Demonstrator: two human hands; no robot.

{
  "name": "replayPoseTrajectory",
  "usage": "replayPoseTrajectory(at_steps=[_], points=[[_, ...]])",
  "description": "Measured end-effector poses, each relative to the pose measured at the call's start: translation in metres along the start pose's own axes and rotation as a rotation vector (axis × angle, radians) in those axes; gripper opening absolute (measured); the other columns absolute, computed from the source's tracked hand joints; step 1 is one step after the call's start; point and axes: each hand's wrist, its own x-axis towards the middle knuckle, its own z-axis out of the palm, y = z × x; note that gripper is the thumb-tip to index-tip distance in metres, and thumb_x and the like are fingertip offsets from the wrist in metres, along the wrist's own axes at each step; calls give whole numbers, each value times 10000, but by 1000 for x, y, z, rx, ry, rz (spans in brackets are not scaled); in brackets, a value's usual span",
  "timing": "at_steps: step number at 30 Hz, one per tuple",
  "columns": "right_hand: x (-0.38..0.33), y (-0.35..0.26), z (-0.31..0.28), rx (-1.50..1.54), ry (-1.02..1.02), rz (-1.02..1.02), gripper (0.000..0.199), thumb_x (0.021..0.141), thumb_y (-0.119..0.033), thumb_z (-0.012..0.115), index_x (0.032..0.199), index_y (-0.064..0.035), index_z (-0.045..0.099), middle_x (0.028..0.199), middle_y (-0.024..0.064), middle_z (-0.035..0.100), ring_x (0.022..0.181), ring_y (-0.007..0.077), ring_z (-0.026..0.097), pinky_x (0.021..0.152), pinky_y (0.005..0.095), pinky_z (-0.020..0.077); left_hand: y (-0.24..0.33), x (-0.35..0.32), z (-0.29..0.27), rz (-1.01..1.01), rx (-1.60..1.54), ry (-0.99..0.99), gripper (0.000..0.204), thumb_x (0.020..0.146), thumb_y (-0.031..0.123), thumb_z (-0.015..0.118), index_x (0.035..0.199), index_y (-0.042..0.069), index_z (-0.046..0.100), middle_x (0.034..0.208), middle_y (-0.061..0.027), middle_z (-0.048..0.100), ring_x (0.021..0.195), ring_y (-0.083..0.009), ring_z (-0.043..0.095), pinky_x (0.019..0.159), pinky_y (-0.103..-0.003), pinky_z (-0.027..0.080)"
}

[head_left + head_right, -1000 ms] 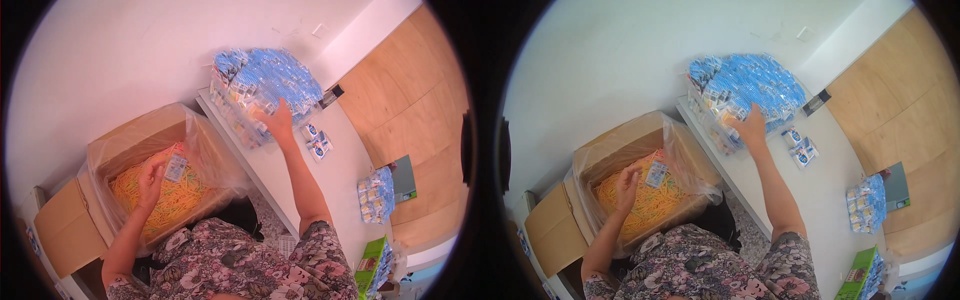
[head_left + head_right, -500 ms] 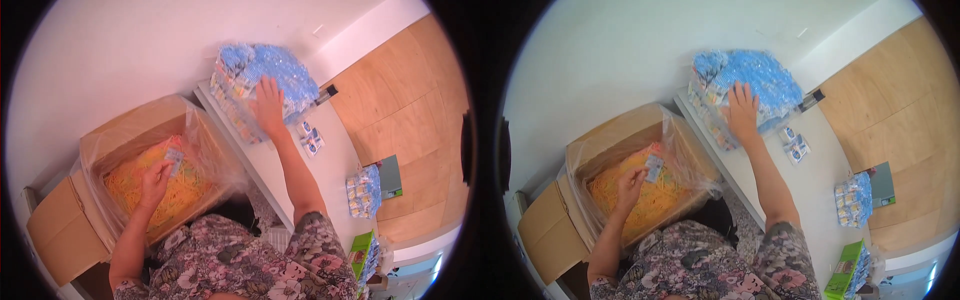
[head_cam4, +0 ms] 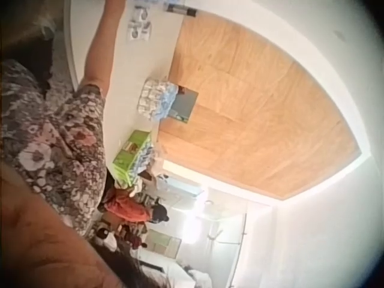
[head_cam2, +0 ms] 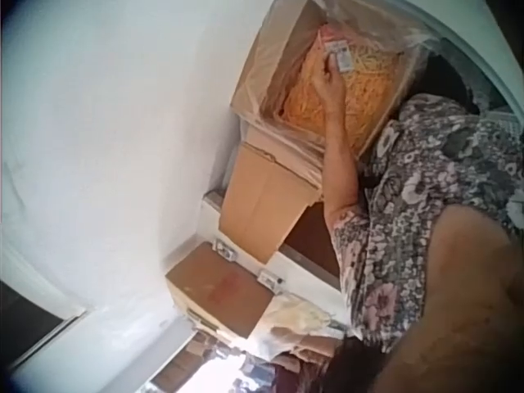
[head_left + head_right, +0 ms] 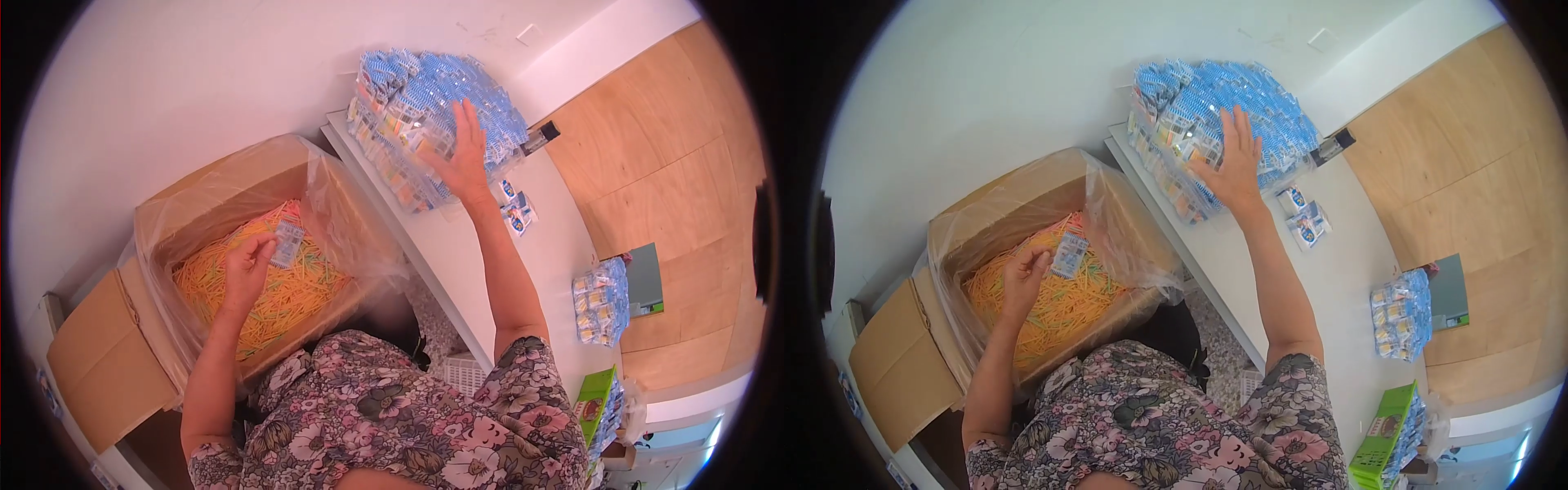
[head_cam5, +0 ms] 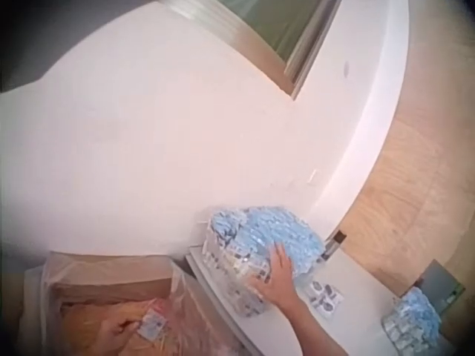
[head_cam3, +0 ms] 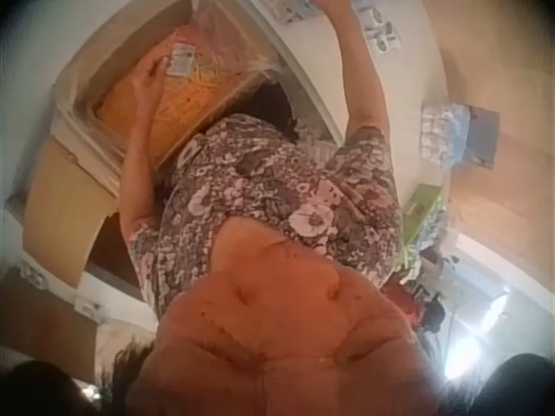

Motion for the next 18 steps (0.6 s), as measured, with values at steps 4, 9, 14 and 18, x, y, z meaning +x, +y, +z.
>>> replayPoseTrajectory(at_steps=[4,9,14,18], points=[[-6,16,-3,277,230,-101,809,748,-265,709,1394,-25,285,1468,195,233,1368,323,208,1103,446,156,-3,0,-6,35,17,14,154,916,86,554,1018,-17,606,893,-20,629,804,-85,577,745,-227,471],[-36,20,-13,355,312,-76,665,819,-200,645,1356,30,325,1437,198,296,1341,310,270,1100,387,203,-3,10,-11,-22,17,64,150,914,67,552,1024,-17,610,894,2,620,798,-70,568,734,-222,478],[-114,23,-24,218,284,-87,561,818,-95,629,1315,6,390,1407,181,358,1311,307,331,1075,393,259,-18,15,-19,-16,42,23,172,940,110,522,1045,-2,601,941,-40,637,851,-104,588,788,-242,482],[-218,19,-26,82,-80,67,717,716,-139,742,1331,-29,390,1417,187,342,1324,349,304,1073,454,263,-27,15,-25,-42,106,34,180,936,121,530,1055,5,601,940,-37,639,833,-96,586,765,-232,480]])
